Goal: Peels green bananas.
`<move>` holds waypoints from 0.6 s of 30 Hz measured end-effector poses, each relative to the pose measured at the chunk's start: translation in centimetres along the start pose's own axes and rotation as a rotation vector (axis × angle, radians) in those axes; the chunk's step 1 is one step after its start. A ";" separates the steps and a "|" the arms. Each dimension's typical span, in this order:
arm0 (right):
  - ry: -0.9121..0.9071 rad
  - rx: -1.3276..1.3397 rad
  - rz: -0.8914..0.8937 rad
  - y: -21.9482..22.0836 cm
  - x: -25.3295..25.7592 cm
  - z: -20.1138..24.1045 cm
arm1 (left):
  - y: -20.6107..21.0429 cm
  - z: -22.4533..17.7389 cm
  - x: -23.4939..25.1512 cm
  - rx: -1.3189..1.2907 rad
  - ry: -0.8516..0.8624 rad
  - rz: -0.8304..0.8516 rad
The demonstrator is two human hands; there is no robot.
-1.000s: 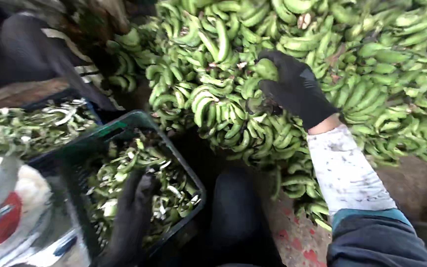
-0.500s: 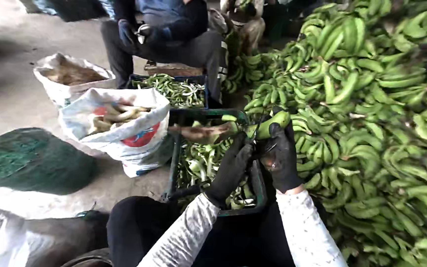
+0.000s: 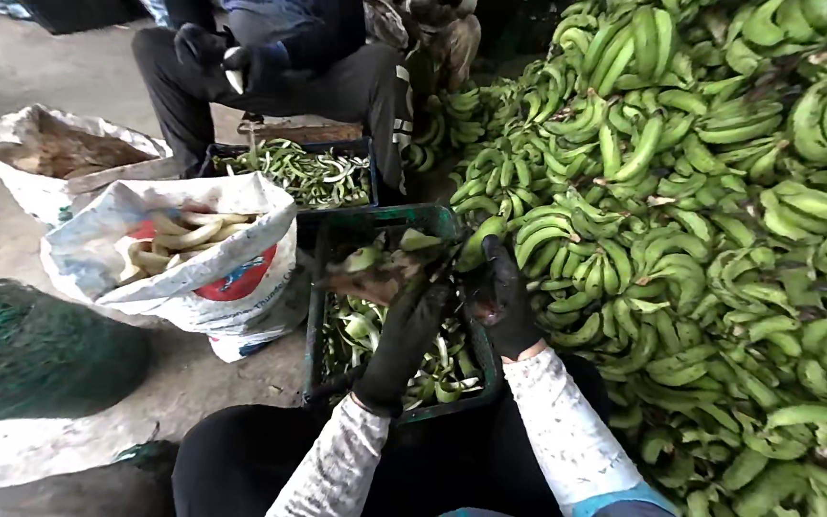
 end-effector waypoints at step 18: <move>0.224 -0.261 -0.113 0.1 -1.1 -0.1 | -0.4 1.5 1.2 0.533 0.173 -0.100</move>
Point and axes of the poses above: each hand's wrist, its own x-axis towards the middle knuckle, its own y-axis out of the palm, z = x × y, the point moved 4 cm from there along x, towards the middle knuckle, and after that the axes turned 6 degrees about -x, right-handed, at the moved point
